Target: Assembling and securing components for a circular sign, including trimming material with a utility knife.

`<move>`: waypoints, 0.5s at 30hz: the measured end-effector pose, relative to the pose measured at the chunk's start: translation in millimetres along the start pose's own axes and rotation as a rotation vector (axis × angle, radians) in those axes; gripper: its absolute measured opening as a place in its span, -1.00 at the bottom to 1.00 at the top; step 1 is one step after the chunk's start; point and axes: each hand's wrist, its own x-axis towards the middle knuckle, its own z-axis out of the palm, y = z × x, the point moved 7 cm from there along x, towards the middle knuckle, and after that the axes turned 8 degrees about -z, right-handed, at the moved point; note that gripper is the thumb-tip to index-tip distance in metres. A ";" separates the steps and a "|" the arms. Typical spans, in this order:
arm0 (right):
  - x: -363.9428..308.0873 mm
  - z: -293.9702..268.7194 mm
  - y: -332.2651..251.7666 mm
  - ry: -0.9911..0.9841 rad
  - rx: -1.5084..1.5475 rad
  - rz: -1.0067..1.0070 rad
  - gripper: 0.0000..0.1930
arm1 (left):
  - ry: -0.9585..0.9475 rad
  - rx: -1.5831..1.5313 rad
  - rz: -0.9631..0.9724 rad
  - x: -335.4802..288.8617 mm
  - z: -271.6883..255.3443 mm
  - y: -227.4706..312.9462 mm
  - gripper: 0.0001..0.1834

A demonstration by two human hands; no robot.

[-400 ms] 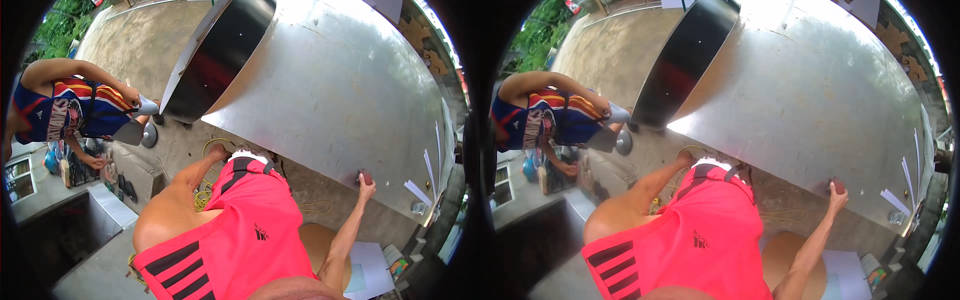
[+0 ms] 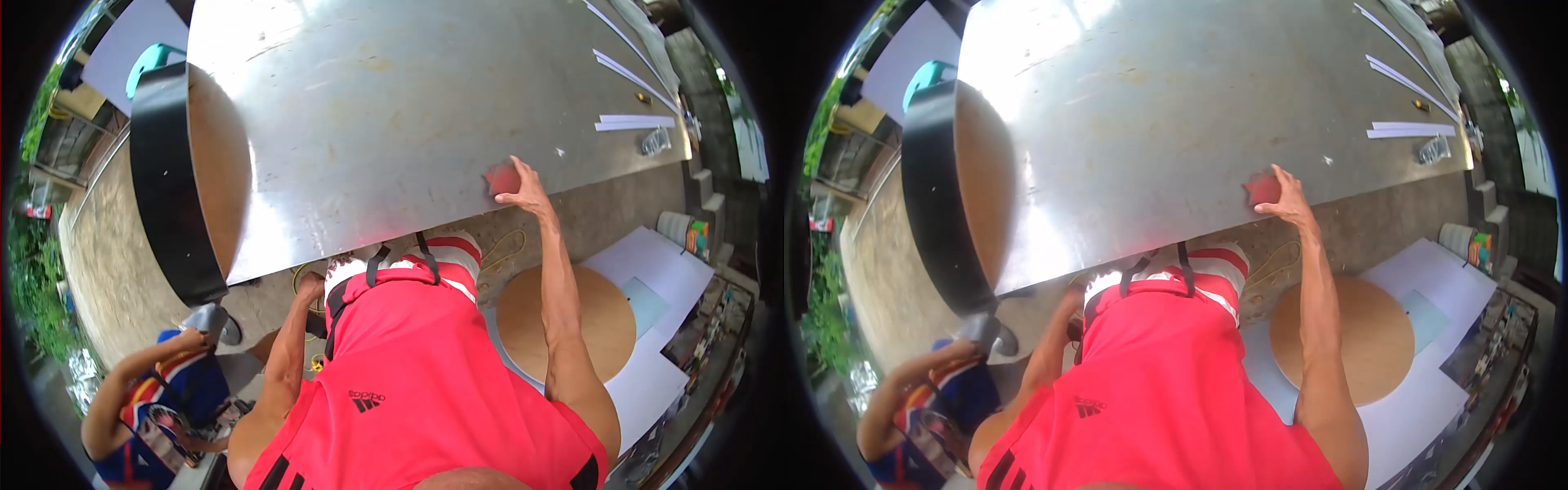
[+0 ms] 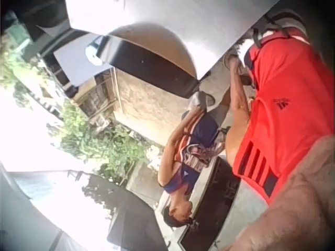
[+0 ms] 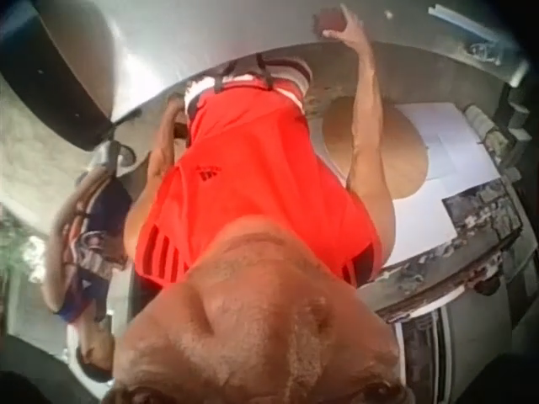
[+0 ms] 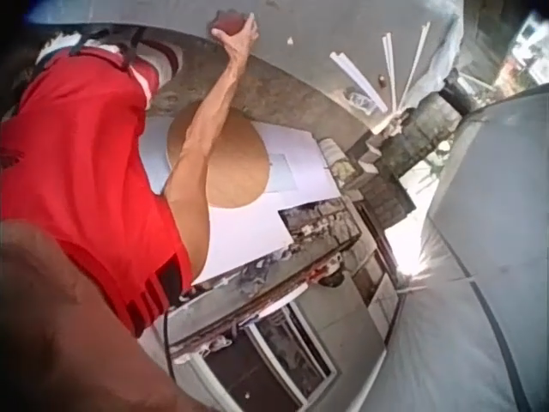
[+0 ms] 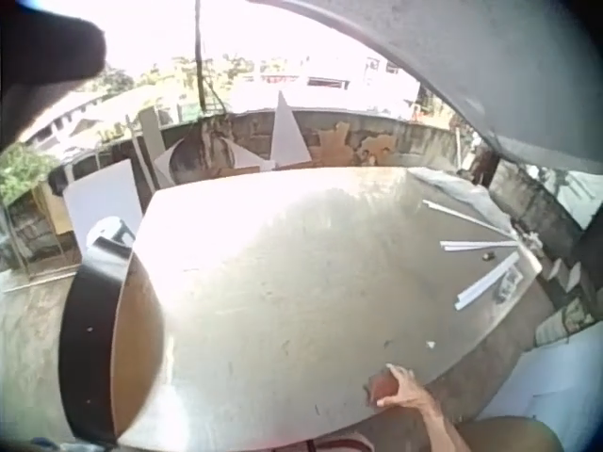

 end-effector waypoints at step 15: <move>-17.1 2.3 16.0 0.159 -0.098 -0.278 -0.20 | -0.200 -0.109 -0.008 -6.7 -122.7 384.7 -0.44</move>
